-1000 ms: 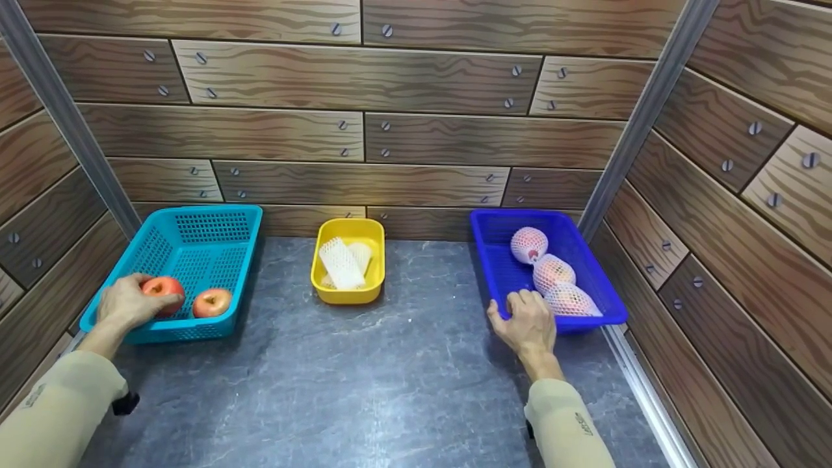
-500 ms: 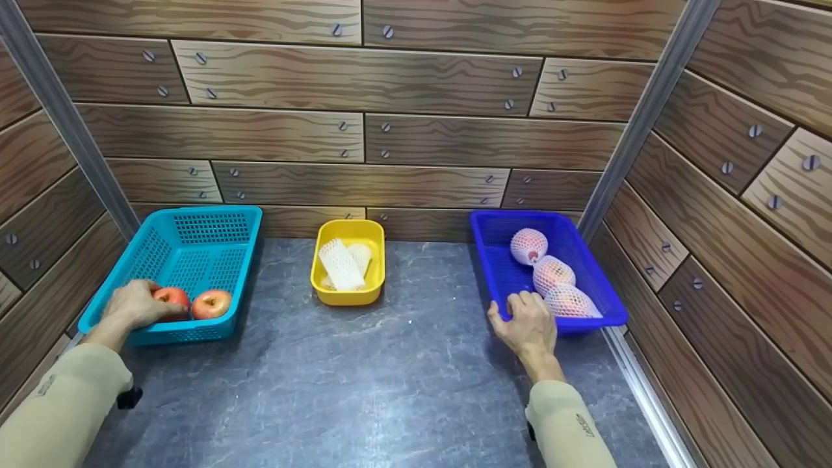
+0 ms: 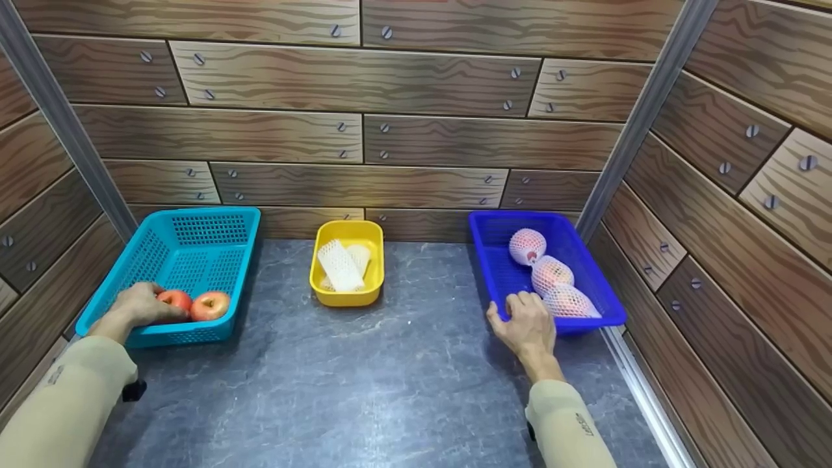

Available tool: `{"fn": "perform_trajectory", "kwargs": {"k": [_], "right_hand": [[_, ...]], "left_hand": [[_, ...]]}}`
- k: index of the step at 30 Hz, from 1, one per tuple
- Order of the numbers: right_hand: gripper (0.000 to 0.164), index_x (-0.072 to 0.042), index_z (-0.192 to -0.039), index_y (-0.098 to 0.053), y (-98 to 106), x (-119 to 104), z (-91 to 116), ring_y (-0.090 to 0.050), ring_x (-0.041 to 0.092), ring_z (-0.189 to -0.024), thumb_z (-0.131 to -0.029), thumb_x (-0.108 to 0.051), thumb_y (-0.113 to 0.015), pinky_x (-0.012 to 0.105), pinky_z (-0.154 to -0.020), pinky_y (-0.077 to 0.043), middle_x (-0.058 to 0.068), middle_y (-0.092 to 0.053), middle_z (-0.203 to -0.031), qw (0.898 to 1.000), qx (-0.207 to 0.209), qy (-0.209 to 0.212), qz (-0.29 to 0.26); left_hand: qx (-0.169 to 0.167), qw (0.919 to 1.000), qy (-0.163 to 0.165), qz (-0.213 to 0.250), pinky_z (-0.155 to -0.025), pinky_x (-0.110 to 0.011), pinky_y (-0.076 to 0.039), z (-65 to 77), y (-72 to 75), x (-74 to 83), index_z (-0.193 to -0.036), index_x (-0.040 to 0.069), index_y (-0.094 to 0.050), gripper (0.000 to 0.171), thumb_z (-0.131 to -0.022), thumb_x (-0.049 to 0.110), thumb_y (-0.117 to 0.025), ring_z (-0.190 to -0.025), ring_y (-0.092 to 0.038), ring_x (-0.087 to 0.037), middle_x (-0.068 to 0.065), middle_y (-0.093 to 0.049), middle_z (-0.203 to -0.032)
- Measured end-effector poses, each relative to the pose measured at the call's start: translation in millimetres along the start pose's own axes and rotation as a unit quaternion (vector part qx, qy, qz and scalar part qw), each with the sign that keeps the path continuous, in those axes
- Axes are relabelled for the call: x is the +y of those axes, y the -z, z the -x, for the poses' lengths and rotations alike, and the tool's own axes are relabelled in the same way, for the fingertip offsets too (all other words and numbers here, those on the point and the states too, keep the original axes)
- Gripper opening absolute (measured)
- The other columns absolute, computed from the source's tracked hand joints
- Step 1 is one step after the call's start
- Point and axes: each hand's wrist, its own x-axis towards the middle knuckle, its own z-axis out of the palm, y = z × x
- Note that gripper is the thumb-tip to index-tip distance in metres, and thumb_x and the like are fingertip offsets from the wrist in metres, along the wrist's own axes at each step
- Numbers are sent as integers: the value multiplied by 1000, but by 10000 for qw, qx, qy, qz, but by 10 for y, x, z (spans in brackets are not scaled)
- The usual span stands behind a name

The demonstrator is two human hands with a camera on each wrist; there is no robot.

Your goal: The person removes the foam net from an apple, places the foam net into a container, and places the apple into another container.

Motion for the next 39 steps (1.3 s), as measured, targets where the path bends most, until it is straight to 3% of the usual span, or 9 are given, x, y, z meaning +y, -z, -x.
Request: {"fn": "perform_trajectory", "kwargs": {"k": [7,11,17,22,29,35,39], "right_hand": [[36,-7,-68,-53,12,-5,-5,-49,34,-60,-86,-29,-76,49,-55,-38,8,-48,-65,10000,-5,14,-23],[36,-6,-68,-54,10,-5,-11,-50,34,-61,-87,-28,-76,49,-55,-39,8,-49,-66,10000,-34,6,-2],[37,-5,-68,-54,1,-2,-10,-50,36,-61,-88,-29,-74,50,-55,-39,10,-49,-65,10000,-55,-14,50],[37,-7,-68,-52,-3,5,-3,-49,36,-61,-88,-29,-75,50,-55,-39,10,-50,-65,9999,-82,-20,58],[37,-5,-68,-54,-4,0,2,-49,35,-59,-87,-28,-75,49,-54,-39,10,-50,-66,10000,-29,-28,11],[36,-6,-68,-53,-1,-4,-2,-49,34,-60,-87,-27,-76,48,-55,-39,10,-50,-65,10000,-35,-33,-2],[36,-6,-69,-53,4,-9,-17,-50,34,-60,-87,-27,-76,48,-55,-39,10,-50,-66,10000,-69,-58,-23]], "left_hand": [[-150,9995,29,265,-97,-60,-56,3,7,-11,-153,-16,-48,90,-91,40,-82,-116,-59,-47,-41,-59,-142],[-3,9999,-69,129,-105,-65,-55,23,30,16,-159,-16,-44,91,-96,43,-75,-126,-57,-53,-44,-55,-151],[542,9980,-335,-10,-110,-70,-52,101,13,111,-160,-11,-48,81,-102,42,-68,-135,-58,-59,-43,-57,-153],[1249,9900,-659,39,-112,-71,-49,198,-93,203,-154,-8,-56,70,-105,40,-68,-134,-58,-60,-41,-62,-146],[2383,9627,-1278,139,-112,-69,-44,319,-317,294,-140,-6,-65,55,-104,34,-73,-131,-54,-57,-36,-66,-140],[3179,9300,-1844,-42,-95,-62,-51,386,-521,318,-123,-3,-73,41,-104,33,-76,-112,-62,-52,-30,-74,-121],[3637,9032,-2274,-133,-84,-57,-50,423,-660,344,-109,-1,-74,32,-104,30,-74,-97,-60,-47,-25,-72,-102]]}}
